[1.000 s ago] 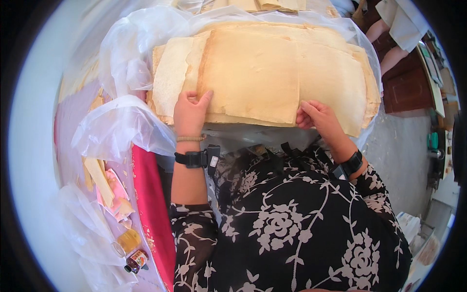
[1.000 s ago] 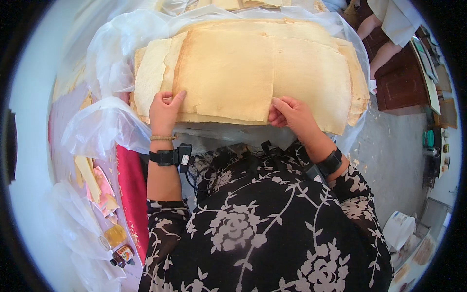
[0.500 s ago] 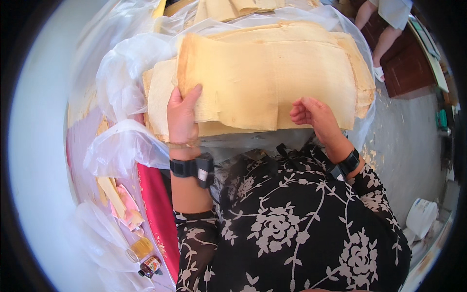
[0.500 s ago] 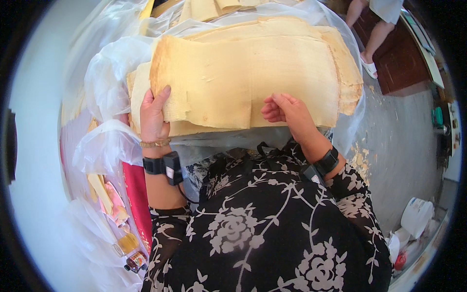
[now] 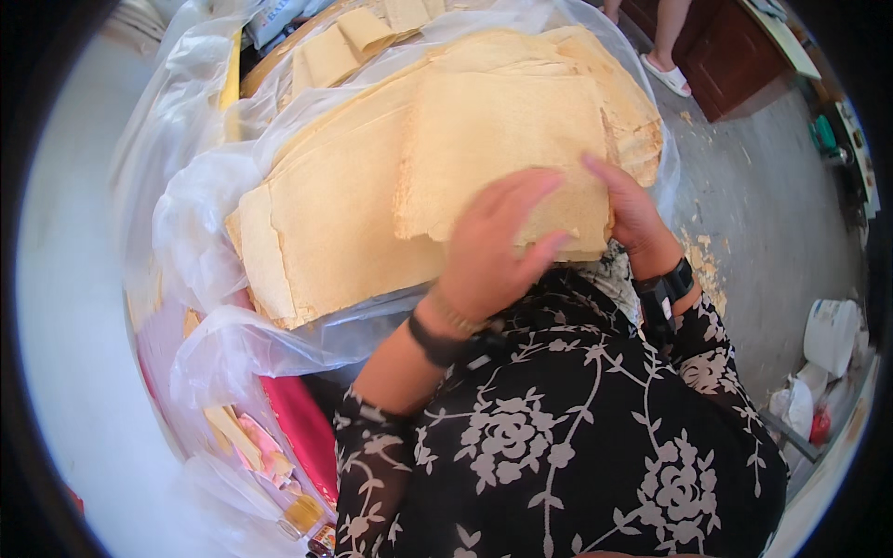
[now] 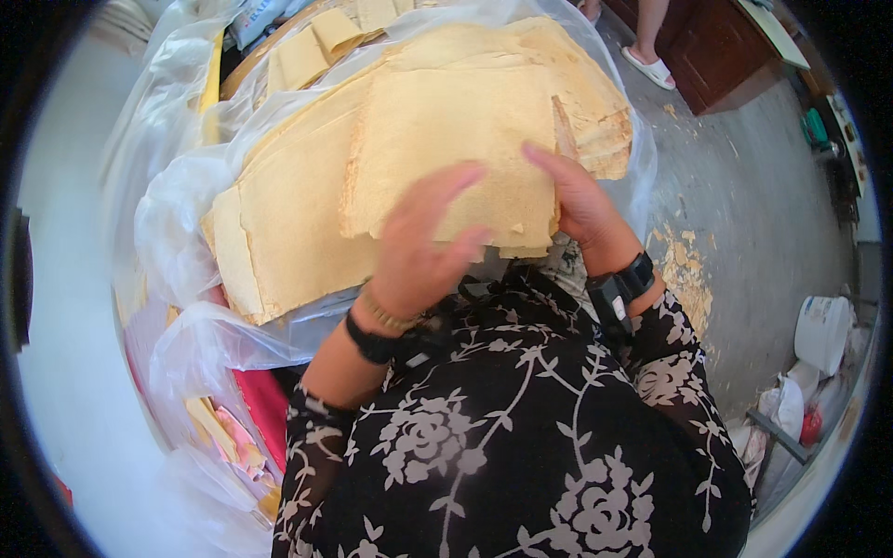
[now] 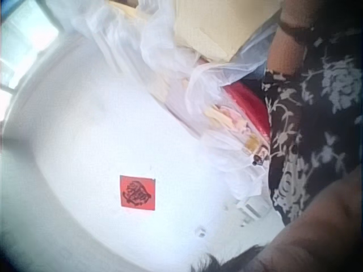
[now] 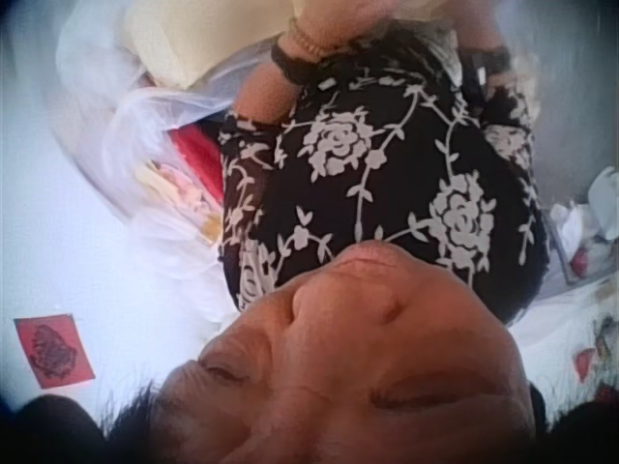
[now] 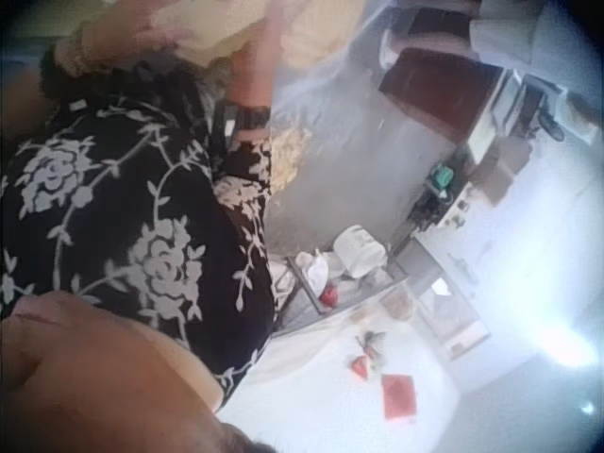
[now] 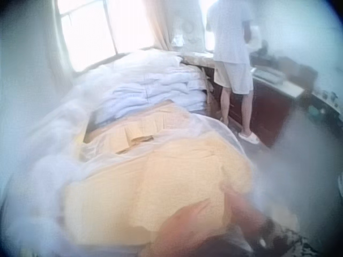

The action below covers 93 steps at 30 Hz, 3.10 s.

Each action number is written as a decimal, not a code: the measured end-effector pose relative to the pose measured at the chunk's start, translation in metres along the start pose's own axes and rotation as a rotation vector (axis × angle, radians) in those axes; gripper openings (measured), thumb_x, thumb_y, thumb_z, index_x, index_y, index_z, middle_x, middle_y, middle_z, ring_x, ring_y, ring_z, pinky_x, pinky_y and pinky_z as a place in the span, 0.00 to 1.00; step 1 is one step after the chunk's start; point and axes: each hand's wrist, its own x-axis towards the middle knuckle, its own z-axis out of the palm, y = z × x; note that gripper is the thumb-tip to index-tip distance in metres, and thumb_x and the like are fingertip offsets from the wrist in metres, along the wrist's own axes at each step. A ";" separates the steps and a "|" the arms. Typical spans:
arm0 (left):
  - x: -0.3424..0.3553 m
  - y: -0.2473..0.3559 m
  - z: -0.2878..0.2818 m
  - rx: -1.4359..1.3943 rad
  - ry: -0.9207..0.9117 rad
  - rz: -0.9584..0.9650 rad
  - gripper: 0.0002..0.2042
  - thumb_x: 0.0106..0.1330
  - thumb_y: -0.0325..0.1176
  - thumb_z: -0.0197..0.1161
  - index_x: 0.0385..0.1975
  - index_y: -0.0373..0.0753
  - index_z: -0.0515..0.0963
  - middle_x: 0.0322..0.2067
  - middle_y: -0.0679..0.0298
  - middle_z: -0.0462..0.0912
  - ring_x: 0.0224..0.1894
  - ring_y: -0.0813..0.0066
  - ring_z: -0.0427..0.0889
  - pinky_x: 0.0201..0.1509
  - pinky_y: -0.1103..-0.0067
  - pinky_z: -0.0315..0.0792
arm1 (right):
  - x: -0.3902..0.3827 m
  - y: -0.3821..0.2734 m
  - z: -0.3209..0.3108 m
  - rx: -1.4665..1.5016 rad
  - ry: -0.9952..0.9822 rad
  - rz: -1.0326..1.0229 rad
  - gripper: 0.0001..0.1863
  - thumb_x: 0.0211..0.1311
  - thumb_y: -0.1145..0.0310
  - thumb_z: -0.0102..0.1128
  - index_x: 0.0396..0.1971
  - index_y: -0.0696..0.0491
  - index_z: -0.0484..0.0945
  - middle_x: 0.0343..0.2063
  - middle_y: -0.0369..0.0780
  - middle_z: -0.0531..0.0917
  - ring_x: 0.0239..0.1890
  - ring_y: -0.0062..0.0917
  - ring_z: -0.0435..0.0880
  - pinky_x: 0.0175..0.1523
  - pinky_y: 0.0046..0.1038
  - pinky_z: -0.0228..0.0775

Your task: The person repeatedly picks up thin, flexible sheets from a stack, folds them in half, and places them back on the stack. The process is repeated continuously with each sheet handled individually.

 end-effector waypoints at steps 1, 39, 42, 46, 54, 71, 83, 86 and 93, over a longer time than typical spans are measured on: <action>-0.009 -0.005 -0.010 0.161 0.043 -0.019 0.28 0.65 0.38 0.69 0.65 0.36 0.74 0.63 0.51 0.79 0.66 0.50 0.76 0.69 0.64 0.70 | 0.004 0.002 -0.006 -0.130 0.016 0.009 0.27 0.77 0.57 0.58 0.67 0.59 0.71 0.57 0.45 0.83 0.56 0.30 0.85 0.63 0.33 0.77; -0.155 -0.069 -0.150 0.751 0.040 -0.471 0.28 0.60 0.11 0.50 0.55 0.43 0.84 0.61 0.56 0.82 0.72 0.52 0.71 0.77 0.64 0.63 | 0.016 -0.043 -0.070 -0.218 -0.015 -0.022 0.21 0.73 0.63 0.60 0.59 0.60 0.78 0.51 0.39 0.87 0.50 0.24 0.87 0.57 0.28 0.78; -0.182 -0.076 -0.156 0.675 0.039 -0.467 0.27 0.59 0.11 0.50 0.54 0.44 0.85 0.62 0.57 0.81 0.72 0.51 0.70 0.77 0.64 0.63 | 0.013 -0.050 -0.051 -0.038 -0.107 -0.045 0.23 0.74 0.65 0.58 0.64 0.60 0.74 0.57 0.42 0.84 0.57 0.28 0.85 0.65 0.32 0.75; -0.185 -0.073 -0.167 0.651 0.051 -0.441 0.26 0.58 0.12 0.52 0.52 0.44 0.85 0.64 0.57 0.80 0.73 0.50 0.69 0.77 0.65 0.62 | 0.013 -0.055 -0.019 0.170 -0.247 -0.033 0.25 0.75 0.64 0.56 0.66 0.59 0.72 0.60 0.43 0.83 0.61 0.31 0.83 0.69 0.36 0.73; -0.173 -0.036 -0.189 0.725 -0.143 -0.516 0.26 0.54 0.37 0.77 0.56 0.48 0.83 0.71 0.55 0.71 0.75 0.45 0.64 0.77 0.59 0.58 | 0.019 -0.042 0.068 0.223 -0.526 0.012 0.24 0.76 0.64 0.56 0.66 0.59 0.73 0.60 0.42 0.83 0.63 0.30 0.81 0.70 0.34 0.71; -0.128 -0.087 -0.148 0.616 -0.085 -0.458 0.20 0.57 0.31 0.68 0.52 0.46 0.83 0.61 0.60 0.80 0.70 0.53 0.72 0.71 0.58 0.65 | 0.063 0.020 0.187 -0.855 -0.908 -0.458 0.23 0.81 0.60 0.45 0.62 0.57 0.80 0.59 0.44 0.84 0.68 0.34 0.75 0.77 0.36 0.59; -0.164 -0.046 -0.172 0.852 0.533 -0.663 0.10 0.62 0.25 0.59 0.40 0.39 0.84 0.38 0.57 0.86 0.40 0.50 0.85 0.42 0.63 0.78 | 0.083 0.091 0.177 -1.781 -0.525 -0.905 0.22 0.70 0.48 0.62 0.62 0.32 0.82 0.72 0.41 0.70 0.77 0.43 0.60 0.80 0.54 0.42; -0.176 -0.048 -0.187 0.887 0.656 -0.573 0.10 0.64 0.27 0.59 0.42 0.40 0.85 0.41 0.56 0.86 0.45 0.52 0.85 0.46 0.63 0.79 | 0.077 0.083 0.171 -1.526 -0.391 -0.913 0.22 0.67 0.54 0.68 0.59 0.43 0.83 0.64 0.43 0.78 0.68 0.40 0.72 0.73 0.45 0.61; -0.199 -0.135 -0.243 0.953 0.539 -1.202 0.26 0.65 0.45 0.70 0.60 0.41 0.77 0.51 0.49 0.85 0.53 0.50 0.84 0.58 0.62 0.78 | 0.017 0.046 0.122 -1.041 -0.042 0.170 0.22 0.73 0.53 0.63 0.55 0.55 0.80 0.43 0.42 0.87 0.38 0.27 0.89 0.43 0.22 0.79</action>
